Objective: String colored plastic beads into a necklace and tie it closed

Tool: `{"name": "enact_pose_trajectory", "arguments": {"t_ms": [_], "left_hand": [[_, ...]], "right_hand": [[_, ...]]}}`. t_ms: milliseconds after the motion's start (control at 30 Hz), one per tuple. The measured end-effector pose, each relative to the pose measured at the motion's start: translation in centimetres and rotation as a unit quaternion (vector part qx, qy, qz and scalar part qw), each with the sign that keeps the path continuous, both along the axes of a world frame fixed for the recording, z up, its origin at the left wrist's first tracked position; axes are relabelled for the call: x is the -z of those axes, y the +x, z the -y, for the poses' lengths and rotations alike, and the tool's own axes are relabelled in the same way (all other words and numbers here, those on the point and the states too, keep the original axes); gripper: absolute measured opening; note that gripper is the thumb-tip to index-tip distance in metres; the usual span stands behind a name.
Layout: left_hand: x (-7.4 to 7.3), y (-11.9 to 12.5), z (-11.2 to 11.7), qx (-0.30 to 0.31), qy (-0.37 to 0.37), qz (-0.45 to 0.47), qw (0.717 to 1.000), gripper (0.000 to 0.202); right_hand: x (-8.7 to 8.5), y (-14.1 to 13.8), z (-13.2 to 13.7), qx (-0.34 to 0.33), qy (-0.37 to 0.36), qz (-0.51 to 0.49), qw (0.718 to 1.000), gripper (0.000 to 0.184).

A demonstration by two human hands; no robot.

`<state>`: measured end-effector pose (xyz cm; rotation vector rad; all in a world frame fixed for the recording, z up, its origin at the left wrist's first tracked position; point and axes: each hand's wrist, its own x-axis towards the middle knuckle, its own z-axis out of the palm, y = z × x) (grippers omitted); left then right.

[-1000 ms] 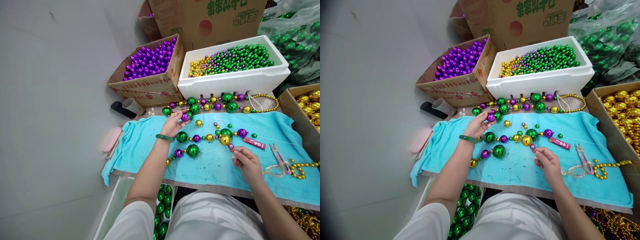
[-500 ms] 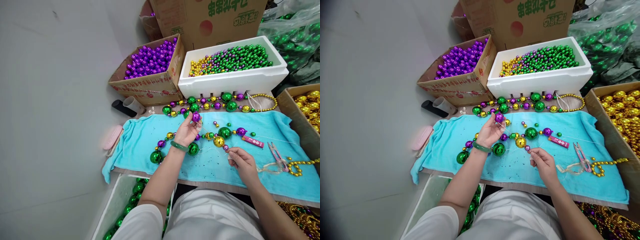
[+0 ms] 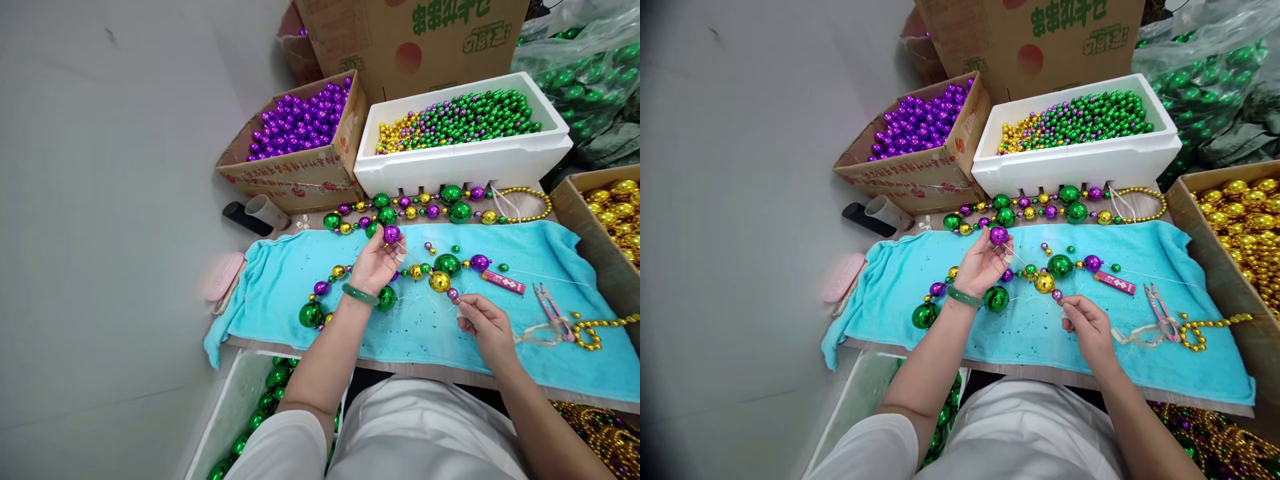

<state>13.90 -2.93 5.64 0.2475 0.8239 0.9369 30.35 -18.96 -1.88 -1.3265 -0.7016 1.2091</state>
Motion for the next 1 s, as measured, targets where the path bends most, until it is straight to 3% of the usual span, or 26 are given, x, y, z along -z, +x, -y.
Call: {"name": "enact_pose_trajectory", "arguments": {"t_ms": [733, 900, 1000], "left_hand": [[0.4, 0.4, 0.3, -0.024, -0.002, 0.026, 0.999, 0.02], [0.9, 1.0, 1.1, -0.009, 0.05, -0.017, 0.999, 0.009], [1.4, 1.9, 2.2, 0.033, 0.102, -0.05, 0.993, 0.016]], "right_hand": [[0.9, 0.2, 0.0, 0.002, -0.002, -0.023, 1.0, 0.02], [0.6, 0.0, -0.2, 0.008, -0.007, -0.017, 1.0, 0.021], [0.5, -0.3, -0.6, 0.023, -0.011, -0.023, 0.999, 0.022]]}}
